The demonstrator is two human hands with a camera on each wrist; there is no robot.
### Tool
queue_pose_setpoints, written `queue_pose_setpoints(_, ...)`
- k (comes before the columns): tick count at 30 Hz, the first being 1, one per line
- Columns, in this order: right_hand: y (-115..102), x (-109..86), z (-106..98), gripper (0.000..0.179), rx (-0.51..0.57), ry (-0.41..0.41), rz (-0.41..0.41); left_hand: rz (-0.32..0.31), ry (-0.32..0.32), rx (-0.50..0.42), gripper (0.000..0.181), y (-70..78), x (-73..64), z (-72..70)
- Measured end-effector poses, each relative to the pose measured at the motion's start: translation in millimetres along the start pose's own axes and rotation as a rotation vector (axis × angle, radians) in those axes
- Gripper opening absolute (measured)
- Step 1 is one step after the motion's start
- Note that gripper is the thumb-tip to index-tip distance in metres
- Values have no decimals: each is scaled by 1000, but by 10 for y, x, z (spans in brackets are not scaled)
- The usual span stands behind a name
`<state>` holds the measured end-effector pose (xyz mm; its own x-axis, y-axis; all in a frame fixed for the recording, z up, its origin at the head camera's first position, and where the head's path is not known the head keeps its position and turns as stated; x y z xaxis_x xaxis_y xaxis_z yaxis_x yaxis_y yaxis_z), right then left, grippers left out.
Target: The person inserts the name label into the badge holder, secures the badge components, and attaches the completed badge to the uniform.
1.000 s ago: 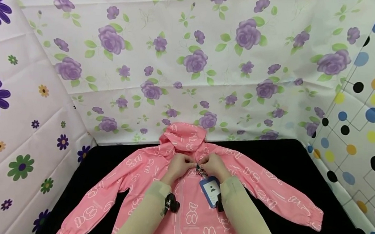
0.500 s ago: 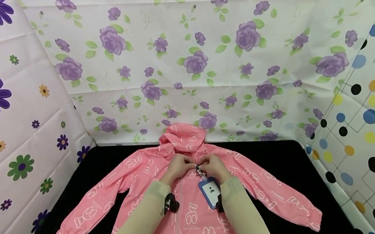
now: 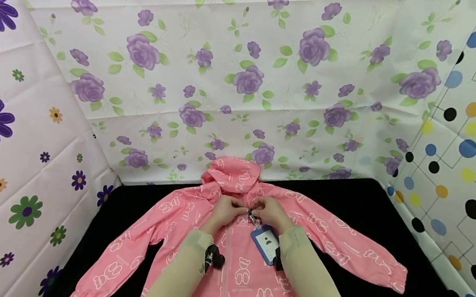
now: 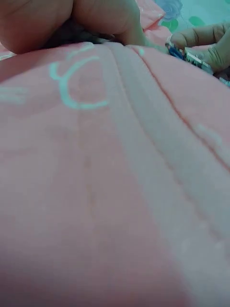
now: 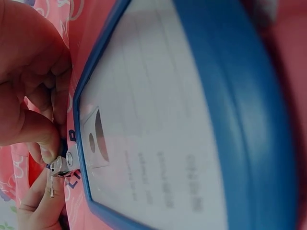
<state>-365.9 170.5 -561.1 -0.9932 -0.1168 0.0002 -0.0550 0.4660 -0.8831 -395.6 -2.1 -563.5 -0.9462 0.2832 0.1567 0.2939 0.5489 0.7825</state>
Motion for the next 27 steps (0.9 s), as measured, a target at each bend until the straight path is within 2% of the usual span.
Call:
queue_pose_setpoints(6,-70,-27,4,18,-25,-23,-8,-113,12,-183,16,-62,-83,-91)
queue_pose_setpoints(8,-91,-34,3,19,-34,-35,-25,-131,12,-207,15,-45,-150,-117)
queue_pose_setpoints(10,-99,-35,-1,19,-45,-46,-38,-97,9,-192,16,10,-228,-138)
queue_pose_setpoints(13,-98,-28,-15,18,-71,-59,-67,8,12,-114,17,113,-329,-133)
queue_pose_setpoints(15,-86,-21,-28,18,-76,-68,-66,75,42,-58,15,173,-373,-118)
queue_pose_setpoints(17,-80,-16,-40,18,-76,-82,-73,113,87,-10,12,206,-399,-97)
queue_pose_setpoints(21,-66,-2,-41,19,-75,-132,-91,124,166,44,11,212,-436,-76)
queue_pose_setpoints(27,-28,40,-22,19,-117,-185,-99,76,198,68,10,153,-459,-70)
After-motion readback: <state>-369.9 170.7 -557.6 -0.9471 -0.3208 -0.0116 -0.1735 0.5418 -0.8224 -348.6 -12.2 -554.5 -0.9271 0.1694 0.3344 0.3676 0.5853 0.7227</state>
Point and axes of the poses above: each hand's wrist, its own x-axis towards the middle knuckle, its own z-axis out of the palm, y = z × x, the point moved 5 cm from there along x, towards the middle knuckle, and after that the axes turned 5 degrees about y, right-handed, at the moved point
